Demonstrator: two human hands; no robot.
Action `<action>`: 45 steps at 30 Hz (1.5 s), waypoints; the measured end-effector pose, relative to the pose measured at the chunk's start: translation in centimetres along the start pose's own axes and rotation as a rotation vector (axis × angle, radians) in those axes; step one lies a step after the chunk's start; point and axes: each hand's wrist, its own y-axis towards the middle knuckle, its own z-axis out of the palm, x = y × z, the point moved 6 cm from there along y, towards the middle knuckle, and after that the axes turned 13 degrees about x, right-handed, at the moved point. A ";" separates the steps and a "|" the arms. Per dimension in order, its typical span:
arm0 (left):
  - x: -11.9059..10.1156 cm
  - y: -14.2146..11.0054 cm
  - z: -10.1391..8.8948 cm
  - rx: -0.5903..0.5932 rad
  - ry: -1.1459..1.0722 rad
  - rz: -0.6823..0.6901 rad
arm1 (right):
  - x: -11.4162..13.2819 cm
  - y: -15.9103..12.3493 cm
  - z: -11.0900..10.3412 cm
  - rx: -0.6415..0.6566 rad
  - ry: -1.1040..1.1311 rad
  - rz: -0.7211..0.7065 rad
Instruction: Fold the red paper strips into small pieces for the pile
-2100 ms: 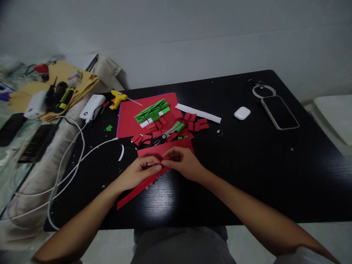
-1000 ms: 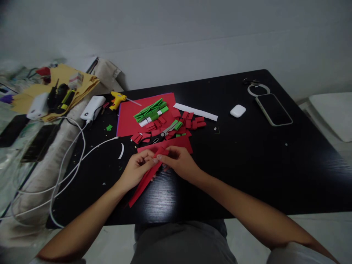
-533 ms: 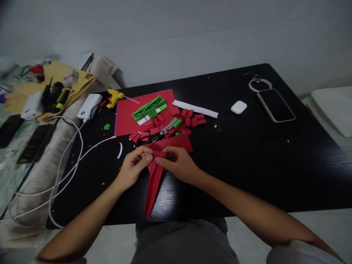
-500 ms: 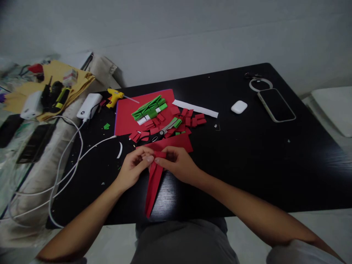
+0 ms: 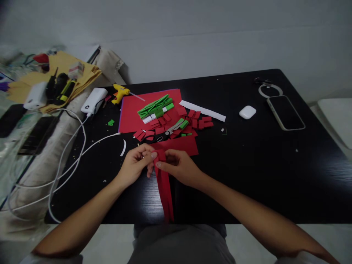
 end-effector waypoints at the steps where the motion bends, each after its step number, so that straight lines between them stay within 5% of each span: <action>1: 0.1 0.0 0.0 -0.003 -0.008 0.000 | -0.1 0.0 0.1 0.013 0.009 0.010; 27: 0.4 0.1 0.1 0.057 0.147 -0.011 | -1.0 -0.3 0.2 0.034 0.053 -0.010; 34: 0.5 0.0 0.7 0.095 0.131 -0.032 | -0.1 -0.5 -1.4 -0.133 -0.073 -0.110; 45: 0.7 0.0 1.2 0.105 0.044 -0.049 | -0.8 -0.4 -1.3 -0.113 0.109 -0.064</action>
